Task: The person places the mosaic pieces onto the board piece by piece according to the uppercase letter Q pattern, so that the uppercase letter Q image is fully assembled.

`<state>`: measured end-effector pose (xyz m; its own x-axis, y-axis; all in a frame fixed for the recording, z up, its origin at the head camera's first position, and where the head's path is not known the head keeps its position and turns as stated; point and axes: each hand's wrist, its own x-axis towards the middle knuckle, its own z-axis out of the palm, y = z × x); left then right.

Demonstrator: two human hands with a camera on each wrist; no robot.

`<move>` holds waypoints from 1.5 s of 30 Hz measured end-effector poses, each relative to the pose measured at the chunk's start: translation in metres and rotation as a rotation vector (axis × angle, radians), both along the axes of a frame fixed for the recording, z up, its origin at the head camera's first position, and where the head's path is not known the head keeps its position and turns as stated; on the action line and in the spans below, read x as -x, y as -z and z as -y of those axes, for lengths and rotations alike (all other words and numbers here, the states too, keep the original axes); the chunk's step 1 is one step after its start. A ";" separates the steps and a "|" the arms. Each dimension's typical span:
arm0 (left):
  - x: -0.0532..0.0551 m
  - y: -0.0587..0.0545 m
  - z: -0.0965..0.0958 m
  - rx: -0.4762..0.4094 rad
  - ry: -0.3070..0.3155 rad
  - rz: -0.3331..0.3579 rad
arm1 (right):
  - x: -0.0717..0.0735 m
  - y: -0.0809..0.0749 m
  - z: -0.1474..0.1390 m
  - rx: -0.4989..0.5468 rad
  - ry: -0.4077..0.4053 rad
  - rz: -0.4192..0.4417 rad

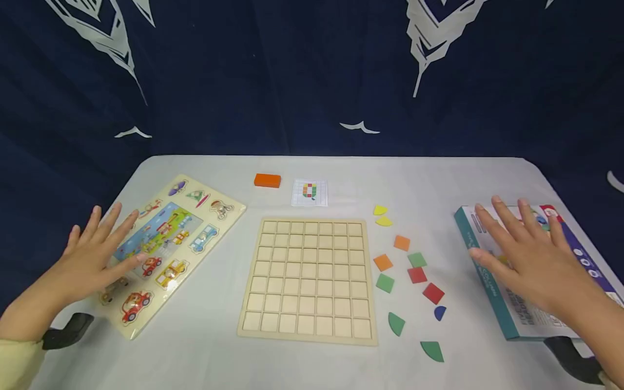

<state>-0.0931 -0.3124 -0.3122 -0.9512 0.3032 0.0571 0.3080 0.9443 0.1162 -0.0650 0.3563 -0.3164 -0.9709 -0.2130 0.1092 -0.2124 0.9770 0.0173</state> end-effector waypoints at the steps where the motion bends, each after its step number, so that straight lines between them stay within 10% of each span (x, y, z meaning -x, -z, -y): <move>1: 0.001 -0.006 0.000 0.000 0.004 0.001 | 0.000 -0.004 -0.001 0.001 -0.002 -0.008; 8: -0.009 -0.052 -0.029 -0.214 0.067 -0.034 | -0.009 -0.045 0.006 0.194 0.046 -0.145; 13: -0.037 -0.054 -0.073 -0.490 0.163 -0.004 | -0.034 -0.054 0.033 0.382 0.086 -0.269; 19: -0.055 -0.028 -0.106 -0.611 0.231 0.094 | -0.056 -0.029 0.057 0.486 0.003 -0.296; 27: -0.044 0.022 -0.127 -0.678 0.305 0.305 | -0.054 0.013 0.089 0.700 -0.008 -0.056; 37: -0.031 0.066 -0.128 -0.429 0.343 0.360 | -0.024 0.051 0.112 0.799 0.042 0.117; 45: -0.034 0.080 -0.132 -0.346 0.413 0.319 | -0.025 0.062 0.120 0.745 0.095 0.106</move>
